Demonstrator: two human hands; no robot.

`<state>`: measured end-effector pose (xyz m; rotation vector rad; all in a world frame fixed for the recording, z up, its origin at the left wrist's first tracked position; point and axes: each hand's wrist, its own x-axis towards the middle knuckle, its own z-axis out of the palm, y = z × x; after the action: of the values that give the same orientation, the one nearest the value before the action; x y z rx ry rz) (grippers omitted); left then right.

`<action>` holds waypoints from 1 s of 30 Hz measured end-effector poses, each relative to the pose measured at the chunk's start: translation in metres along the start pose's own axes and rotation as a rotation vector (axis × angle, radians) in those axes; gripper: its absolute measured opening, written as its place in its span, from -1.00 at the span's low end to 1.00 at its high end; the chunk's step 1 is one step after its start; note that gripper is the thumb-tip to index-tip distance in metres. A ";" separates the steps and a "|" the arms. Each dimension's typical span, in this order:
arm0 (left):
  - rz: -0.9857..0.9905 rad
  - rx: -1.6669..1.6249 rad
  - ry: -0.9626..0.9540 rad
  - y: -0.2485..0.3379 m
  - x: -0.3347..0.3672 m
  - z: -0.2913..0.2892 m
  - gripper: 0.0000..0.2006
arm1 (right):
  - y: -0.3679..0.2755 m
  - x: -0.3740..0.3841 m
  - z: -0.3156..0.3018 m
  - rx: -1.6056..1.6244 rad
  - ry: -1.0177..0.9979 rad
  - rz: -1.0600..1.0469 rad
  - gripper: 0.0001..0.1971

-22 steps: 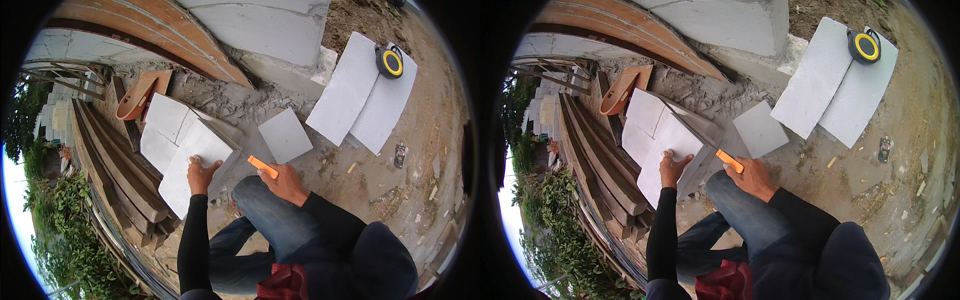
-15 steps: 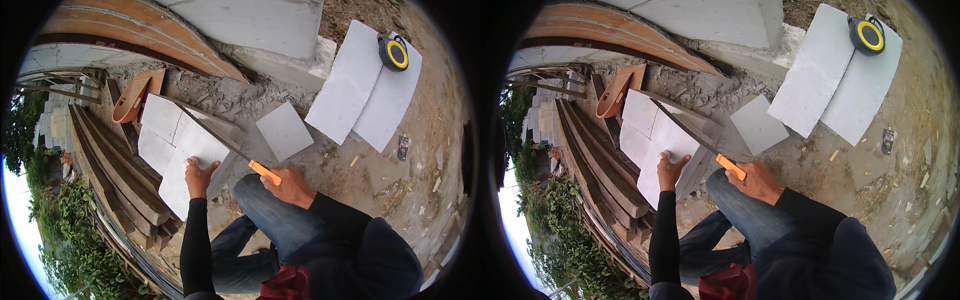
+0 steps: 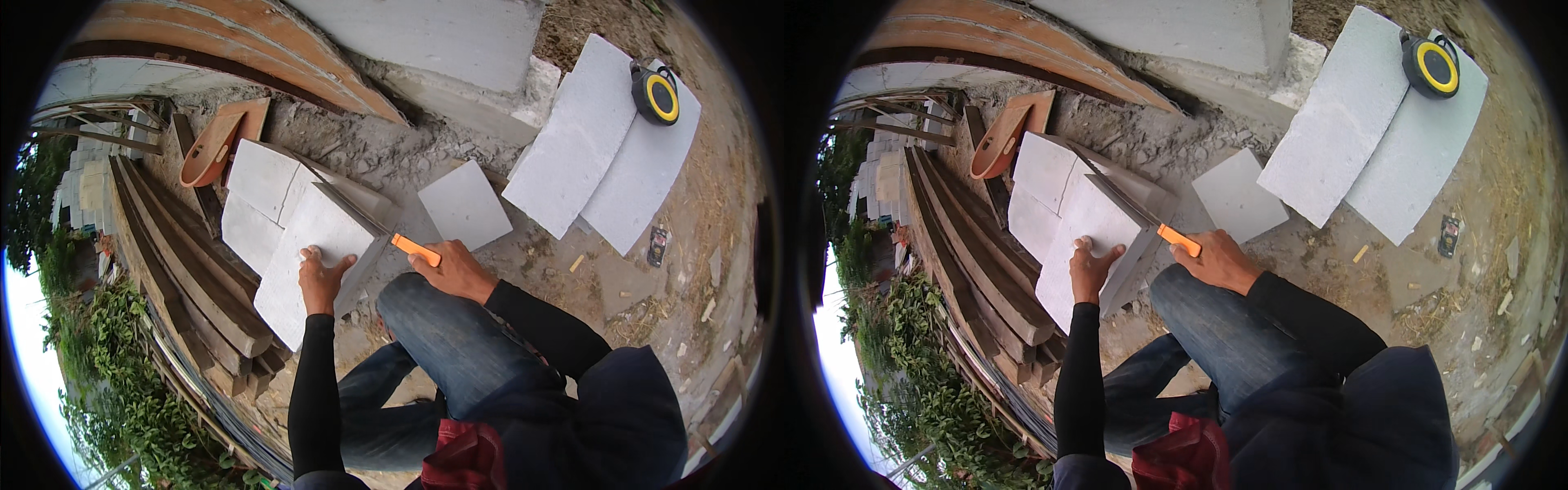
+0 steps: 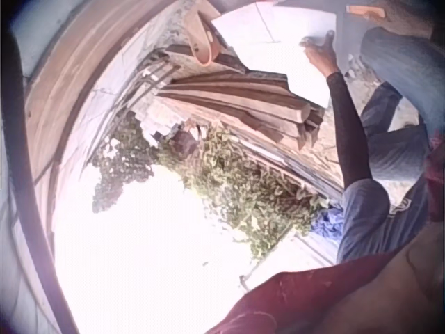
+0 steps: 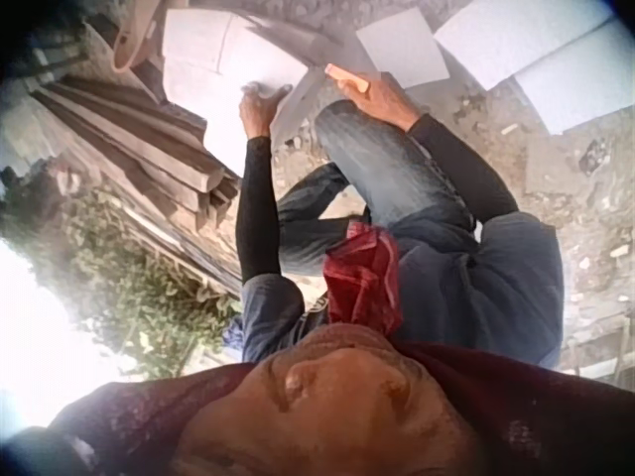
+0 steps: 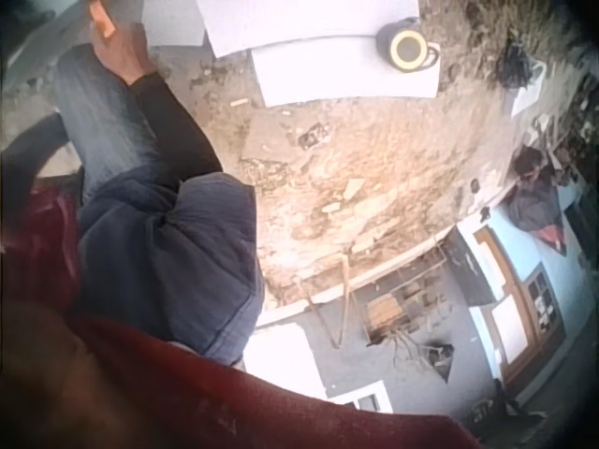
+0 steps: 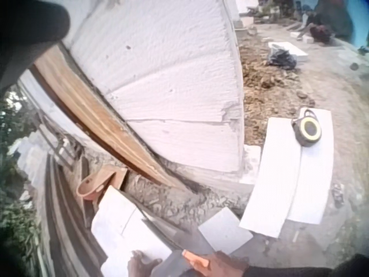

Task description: The person saws a white brick with a hand saw, measures a brick using a tape measure, and then applies mortar from a bucket to a wall before placing a sawed brick section onto the mortar.

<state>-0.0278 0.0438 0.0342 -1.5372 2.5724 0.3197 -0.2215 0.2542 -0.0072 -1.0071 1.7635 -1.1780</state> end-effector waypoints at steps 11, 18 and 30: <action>-0.112 -0.120 -0.086 -0.001 0.014 0.000 0.03 | 0.005 0.007 0.015 0.166 0.020 0.021 -0.57; -0.136 -0.021 0.063 -0.021 -0.005 0.013 0.07 | 0.000 -0.061 0.019 0.102 0.057 -0.026 -0.65; -0.182 -0.136 0.007 0.006 0.004 0.011 0.07 | 0.012 -0.025 0.015 0.028 -0.006 0.070 -0.70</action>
<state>-0.0349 0.0460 0.0239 -1.8055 2.4365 0.4772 -0.2009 0.2752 -0.0188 -0.9240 1.7585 -1.1522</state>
